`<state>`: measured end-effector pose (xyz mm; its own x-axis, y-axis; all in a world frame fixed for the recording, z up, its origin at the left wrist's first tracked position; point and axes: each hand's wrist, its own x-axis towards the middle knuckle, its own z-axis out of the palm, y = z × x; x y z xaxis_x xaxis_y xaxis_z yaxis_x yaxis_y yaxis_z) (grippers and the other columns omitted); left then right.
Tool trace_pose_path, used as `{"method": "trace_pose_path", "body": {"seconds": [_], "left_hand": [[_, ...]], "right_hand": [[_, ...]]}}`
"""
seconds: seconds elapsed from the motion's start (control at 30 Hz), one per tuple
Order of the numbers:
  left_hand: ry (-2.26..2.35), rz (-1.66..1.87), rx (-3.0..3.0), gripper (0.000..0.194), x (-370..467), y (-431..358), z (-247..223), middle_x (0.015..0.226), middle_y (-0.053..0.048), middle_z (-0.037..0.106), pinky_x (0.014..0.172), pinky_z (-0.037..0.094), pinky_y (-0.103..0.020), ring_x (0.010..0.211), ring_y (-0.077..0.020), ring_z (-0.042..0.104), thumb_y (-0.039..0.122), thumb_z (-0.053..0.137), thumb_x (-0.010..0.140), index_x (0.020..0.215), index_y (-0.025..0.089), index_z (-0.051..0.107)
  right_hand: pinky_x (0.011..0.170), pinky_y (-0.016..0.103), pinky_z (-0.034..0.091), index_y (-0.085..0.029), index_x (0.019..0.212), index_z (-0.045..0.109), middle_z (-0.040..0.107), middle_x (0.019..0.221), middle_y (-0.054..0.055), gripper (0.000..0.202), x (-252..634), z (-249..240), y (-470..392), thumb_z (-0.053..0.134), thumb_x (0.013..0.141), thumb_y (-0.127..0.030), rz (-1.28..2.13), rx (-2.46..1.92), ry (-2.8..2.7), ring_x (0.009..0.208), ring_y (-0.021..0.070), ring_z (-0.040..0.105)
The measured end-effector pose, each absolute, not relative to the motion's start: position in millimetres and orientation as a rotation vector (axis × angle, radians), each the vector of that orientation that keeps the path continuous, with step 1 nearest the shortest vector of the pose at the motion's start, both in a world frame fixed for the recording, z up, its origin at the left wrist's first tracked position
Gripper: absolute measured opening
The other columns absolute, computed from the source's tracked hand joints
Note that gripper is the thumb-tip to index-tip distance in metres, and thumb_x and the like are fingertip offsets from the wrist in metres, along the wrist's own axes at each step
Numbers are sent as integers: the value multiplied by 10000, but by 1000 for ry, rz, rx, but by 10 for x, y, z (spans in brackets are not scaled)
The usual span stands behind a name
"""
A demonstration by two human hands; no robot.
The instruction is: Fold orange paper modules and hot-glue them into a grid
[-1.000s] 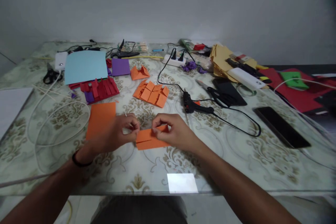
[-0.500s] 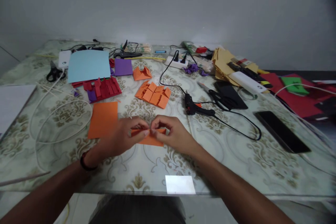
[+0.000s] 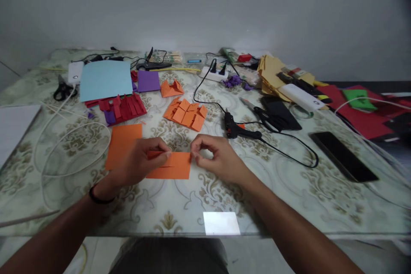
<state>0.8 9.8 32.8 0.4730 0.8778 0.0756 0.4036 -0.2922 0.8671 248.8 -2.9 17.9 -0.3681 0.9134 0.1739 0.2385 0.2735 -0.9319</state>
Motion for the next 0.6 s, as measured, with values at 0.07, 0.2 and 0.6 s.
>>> {"method": "trace_pose_path", "body": {"seconds": [0.07,0.2,0.6], "left_hand": [[1132,769,1837,196,-3,114,314,698,9,662,638,454,-244,674,-136,588,311,628,895,763,178,686],[1249,865,1728,231,8,125,265,642,31,580,559,398,-225,597,-113,508,357,644,897,744,184,653],[981,605,1529,231,85,58,137,771,13,674,640,530,-233,695,-135,648,317,759,836,978,175,644]], "right_hand": [[698,270,454,-197,809,626,620,748,-15,32,2514,173,-8,653,827,-194,1144,-1076,-1701,708,141,571],[737,286,479,-193,940,645,644,859,15,185,2485,163,-17,660,930,-377,1278,-1103,-1584,786,157,601],[627,262,431,-192,799,639,613,735,-8,252,2414,113,-48,684,931,-402,1233,-1171,-1648,664,131,527]]}}
